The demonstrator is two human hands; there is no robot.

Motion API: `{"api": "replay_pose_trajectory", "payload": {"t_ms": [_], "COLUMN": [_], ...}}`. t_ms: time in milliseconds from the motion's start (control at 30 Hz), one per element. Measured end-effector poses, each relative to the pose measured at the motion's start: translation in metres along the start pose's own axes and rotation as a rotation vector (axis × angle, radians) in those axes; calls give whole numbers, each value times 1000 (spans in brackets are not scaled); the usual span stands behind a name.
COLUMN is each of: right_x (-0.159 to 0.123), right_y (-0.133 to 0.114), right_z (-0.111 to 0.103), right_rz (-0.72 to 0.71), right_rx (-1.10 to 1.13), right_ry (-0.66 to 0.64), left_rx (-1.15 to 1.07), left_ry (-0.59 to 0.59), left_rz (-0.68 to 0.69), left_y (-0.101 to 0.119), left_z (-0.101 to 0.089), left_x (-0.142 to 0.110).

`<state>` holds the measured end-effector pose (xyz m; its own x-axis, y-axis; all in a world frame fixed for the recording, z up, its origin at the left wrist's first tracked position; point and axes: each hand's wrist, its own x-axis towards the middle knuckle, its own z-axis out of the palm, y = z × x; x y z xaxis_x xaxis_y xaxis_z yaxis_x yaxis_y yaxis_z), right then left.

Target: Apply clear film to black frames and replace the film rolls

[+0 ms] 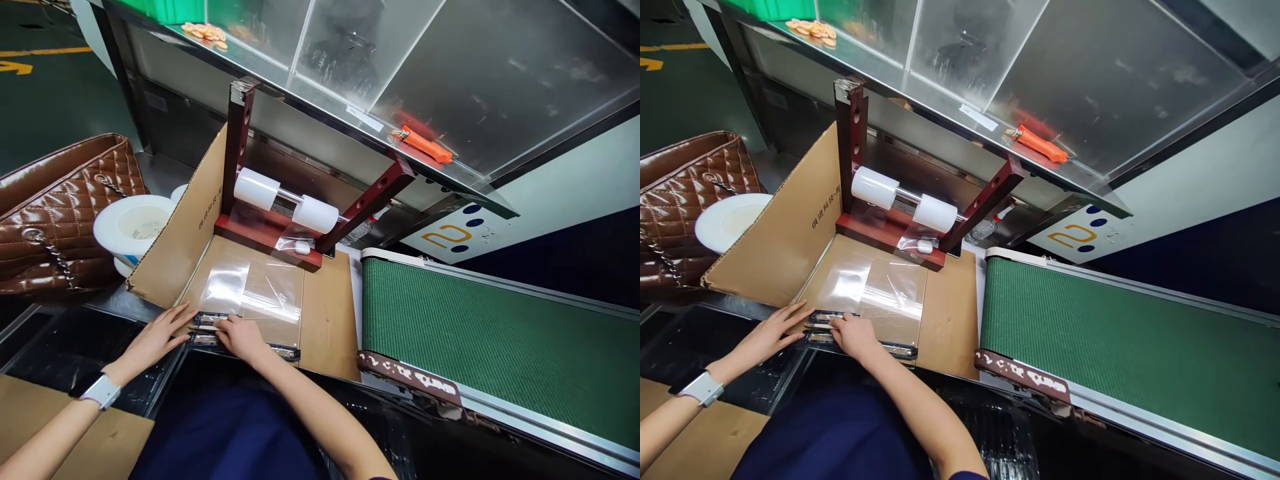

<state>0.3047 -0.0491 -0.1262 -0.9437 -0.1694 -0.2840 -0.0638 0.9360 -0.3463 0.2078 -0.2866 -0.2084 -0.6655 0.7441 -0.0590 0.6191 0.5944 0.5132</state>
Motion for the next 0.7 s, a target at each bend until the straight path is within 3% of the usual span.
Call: {"api": "replay_pose_trajectory", "payload": {"t_ms": [700], "right_x": [-17], "right_y": [29], "right_z": [-6], "right_rz": [27], "right_rx": [-43], "right_ry": [-90], "left_rx": [105], "left_ry": [-2], "left_rz": [26], "left_y": [0], "left_z": [-2], "left_x": [0]}}
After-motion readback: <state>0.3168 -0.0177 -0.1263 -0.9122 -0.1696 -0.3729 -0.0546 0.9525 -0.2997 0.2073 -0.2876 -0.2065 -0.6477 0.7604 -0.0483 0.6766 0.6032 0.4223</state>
